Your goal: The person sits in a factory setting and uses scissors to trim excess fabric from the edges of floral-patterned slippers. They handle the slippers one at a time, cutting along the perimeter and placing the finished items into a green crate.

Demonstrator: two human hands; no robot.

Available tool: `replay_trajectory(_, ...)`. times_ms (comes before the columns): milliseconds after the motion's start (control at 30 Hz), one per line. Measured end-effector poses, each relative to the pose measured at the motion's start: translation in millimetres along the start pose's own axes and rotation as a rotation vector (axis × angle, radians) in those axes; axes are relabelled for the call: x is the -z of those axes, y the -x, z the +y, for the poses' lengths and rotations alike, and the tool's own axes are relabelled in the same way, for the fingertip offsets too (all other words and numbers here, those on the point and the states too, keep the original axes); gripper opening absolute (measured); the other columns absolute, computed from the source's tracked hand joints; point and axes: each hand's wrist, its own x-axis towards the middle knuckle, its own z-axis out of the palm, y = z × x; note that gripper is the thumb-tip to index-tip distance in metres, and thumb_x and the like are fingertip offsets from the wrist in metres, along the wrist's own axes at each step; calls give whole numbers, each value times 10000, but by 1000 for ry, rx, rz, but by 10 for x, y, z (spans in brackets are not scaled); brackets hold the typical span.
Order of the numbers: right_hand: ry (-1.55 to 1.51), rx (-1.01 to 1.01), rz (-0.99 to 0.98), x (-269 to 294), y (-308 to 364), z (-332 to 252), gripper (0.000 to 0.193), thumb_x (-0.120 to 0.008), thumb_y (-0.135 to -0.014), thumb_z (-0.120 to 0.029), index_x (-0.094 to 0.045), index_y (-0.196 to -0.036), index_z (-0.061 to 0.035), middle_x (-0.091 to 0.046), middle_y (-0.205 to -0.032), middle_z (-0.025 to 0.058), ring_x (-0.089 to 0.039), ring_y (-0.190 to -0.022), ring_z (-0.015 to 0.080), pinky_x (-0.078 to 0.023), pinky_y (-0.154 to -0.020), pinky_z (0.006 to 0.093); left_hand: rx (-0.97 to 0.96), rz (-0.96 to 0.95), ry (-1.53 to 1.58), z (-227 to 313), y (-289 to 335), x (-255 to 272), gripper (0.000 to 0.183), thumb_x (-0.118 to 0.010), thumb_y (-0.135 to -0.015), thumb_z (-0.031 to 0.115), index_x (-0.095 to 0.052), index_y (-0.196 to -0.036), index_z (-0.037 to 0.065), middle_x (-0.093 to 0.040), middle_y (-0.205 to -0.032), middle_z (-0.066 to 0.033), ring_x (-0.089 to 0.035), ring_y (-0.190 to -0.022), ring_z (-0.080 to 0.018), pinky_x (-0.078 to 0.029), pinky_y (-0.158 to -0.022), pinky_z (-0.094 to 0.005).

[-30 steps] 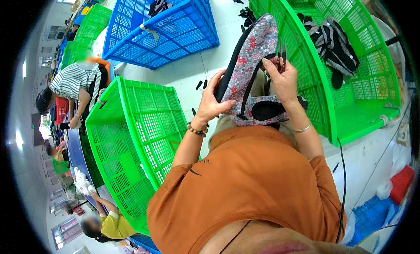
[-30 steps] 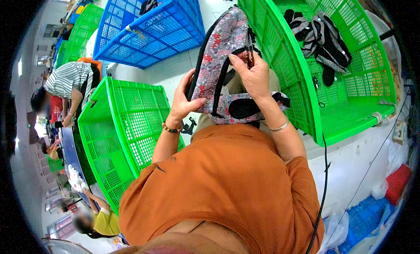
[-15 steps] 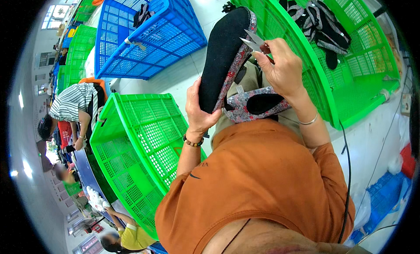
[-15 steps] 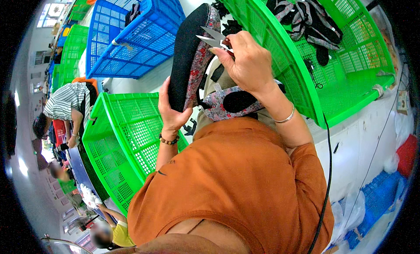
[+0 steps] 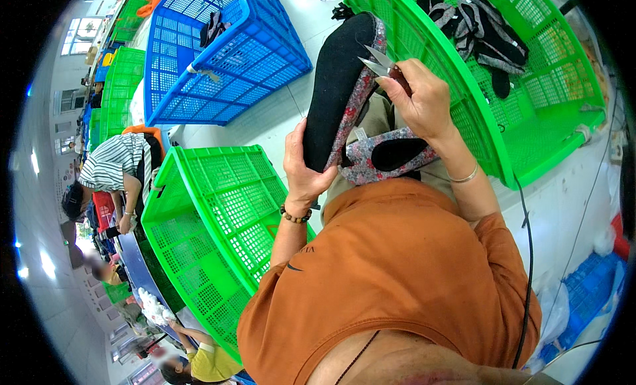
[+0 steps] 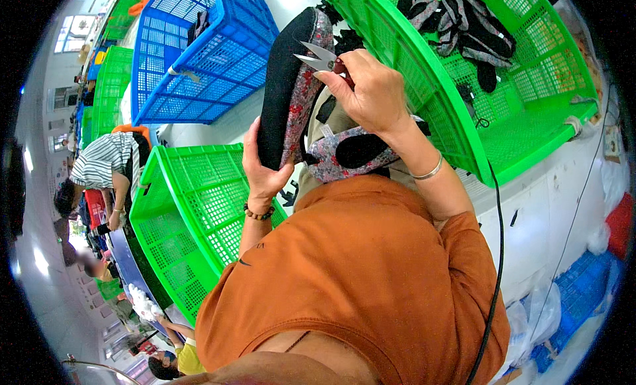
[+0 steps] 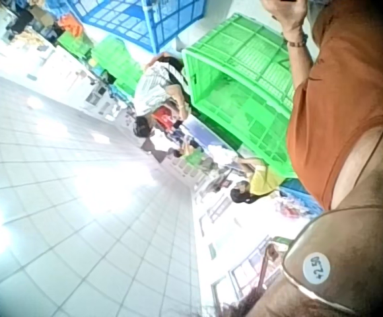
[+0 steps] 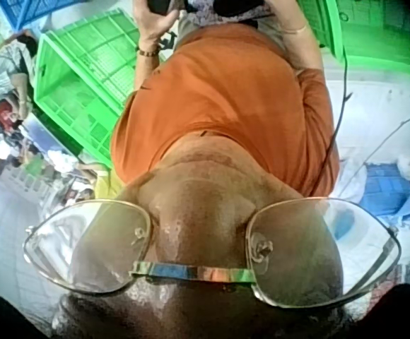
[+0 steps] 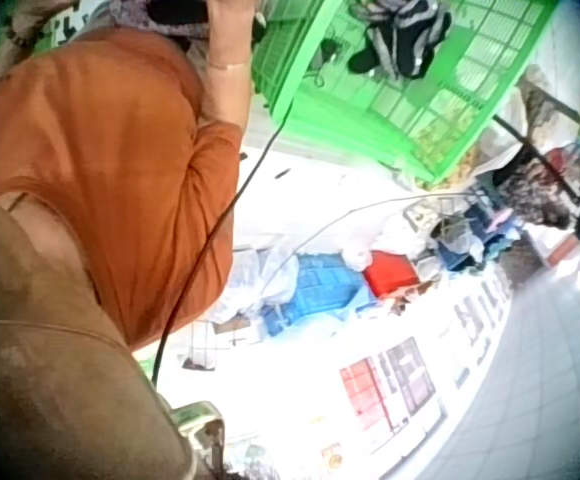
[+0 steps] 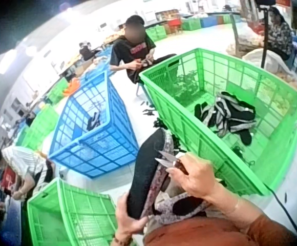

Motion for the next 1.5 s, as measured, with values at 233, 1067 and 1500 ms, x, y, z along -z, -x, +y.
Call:
replay_trajectory(233, -133, -121, 78, 23, 39, 73, 294, -584, -855, -263, -527, -701, -19, -506, -640, 139, -504, -564, 332, -400, -484, 366, -13, 1, -10, -50, 33, -30, 763, -687, -545, 61, -407, -1249, -32, -522, -1088, -183, -533, -987, -308, -420, -877, -358)
replay_trajectory(1067, -858, -548, -153, -370, 207, 298, 356, -678, -810, -258, -563, -1003, 19, -604, -955, 34, -553, -780, 104, -456, -719, 246, 546, -473, 908, -152, -152, -66, 714, -772, -622, 158, -436, -1214, -54, -540, -1116, -94, -511, -1023, -151, -385, -923, -273)
replay_trajectory(1500, 35, 127, -178, -162, 300, -145, 379, -625, -777, -429, -557, -758, -56, -551, -652, 77, -565, -536, 234, -427, -459, 321, 571, -119, 852, -86, -97, -13, 678, -747, -597, -1, -427, -1191, -72, -559, -1083, -104, -547, -983, -145, -429, -885, -274)
